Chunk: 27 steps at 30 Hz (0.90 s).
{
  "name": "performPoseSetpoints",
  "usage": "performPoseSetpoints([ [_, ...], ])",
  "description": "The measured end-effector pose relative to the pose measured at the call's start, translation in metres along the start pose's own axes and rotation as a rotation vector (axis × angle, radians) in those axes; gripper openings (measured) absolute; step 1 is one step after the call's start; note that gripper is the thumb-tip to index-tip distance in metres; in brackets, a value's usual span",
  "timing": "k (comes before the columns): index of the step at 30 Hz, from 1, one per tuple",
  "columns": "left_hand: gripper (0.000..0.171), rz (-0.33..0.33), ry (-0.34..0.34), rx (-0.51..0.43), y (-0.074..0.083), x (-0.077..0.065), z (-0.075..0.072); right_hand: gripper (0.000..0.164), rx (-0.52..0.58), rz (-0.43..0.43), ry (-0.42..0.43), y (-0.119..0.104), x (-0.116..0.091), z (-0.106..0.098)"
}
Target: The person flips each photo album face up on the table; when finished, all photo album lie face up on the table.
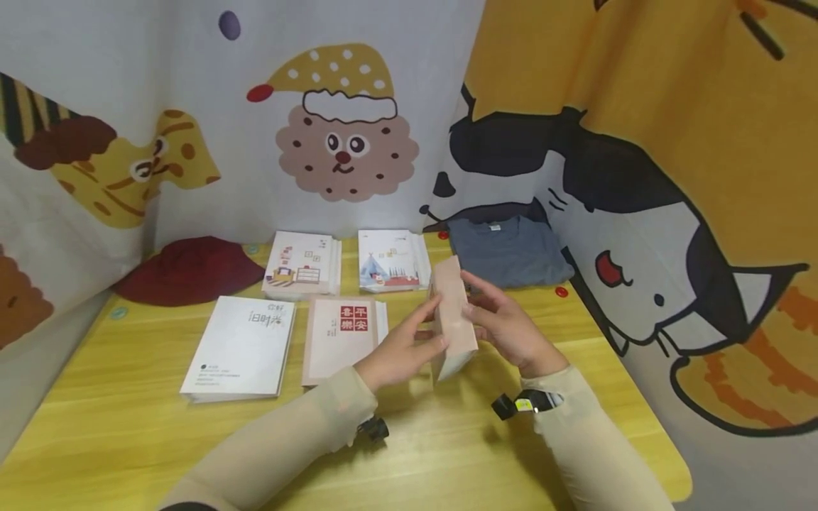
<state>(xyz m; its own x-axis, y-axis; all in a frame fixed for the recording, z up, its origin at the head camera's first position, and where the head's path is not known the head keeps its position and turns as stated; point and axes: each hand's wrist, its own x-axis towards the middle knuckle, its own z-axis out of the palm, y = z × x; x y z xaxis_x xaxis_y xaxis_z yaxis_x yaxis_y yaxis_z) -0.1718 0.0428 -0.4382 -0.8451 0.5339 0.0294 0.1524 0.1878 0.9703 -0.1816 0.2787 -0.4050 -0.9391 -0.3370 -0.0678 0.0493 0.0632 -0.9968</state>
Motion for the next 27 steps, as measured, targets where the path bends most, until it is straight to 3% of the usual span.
performPoseSetpoints([
  [4,0.075,-0.023,0.023,-0.135,0.003,-0.002,0.001,0.063,-0.024,-0.028,-0.040,0.001,0.003,0.004],
  [8,0.075,-0.074,0.065,-0.163,0.005,-0.004,0.000,0.060,-0.171,0.012,-0.050,0.004,0.005,0.007],
  [14,0.077,-0.157,0.072,-0.044,-0.008,-0.002,0.004,0.058,-0.278,0.093,-0.050,0.013,0.009,0.010],
  [18,0.082,-0.202,0.062,0.050,-0.018,0.001,0.010,0.057,-0.352,0.098,-0.048,0.022,0.013,0.008],
  [23,0.085,-0.227,0.075,0.070,-0.020,0.002,0.010,0.052,-0.490,0.061,-0.001,0.032,0.014,-0.002],
  [27,0.086,-0.239,0.099,0.054,-0.017,0.001,0.007,0.056,-0.581,0.095,0.036,0.038,0.013,-0.013],
])
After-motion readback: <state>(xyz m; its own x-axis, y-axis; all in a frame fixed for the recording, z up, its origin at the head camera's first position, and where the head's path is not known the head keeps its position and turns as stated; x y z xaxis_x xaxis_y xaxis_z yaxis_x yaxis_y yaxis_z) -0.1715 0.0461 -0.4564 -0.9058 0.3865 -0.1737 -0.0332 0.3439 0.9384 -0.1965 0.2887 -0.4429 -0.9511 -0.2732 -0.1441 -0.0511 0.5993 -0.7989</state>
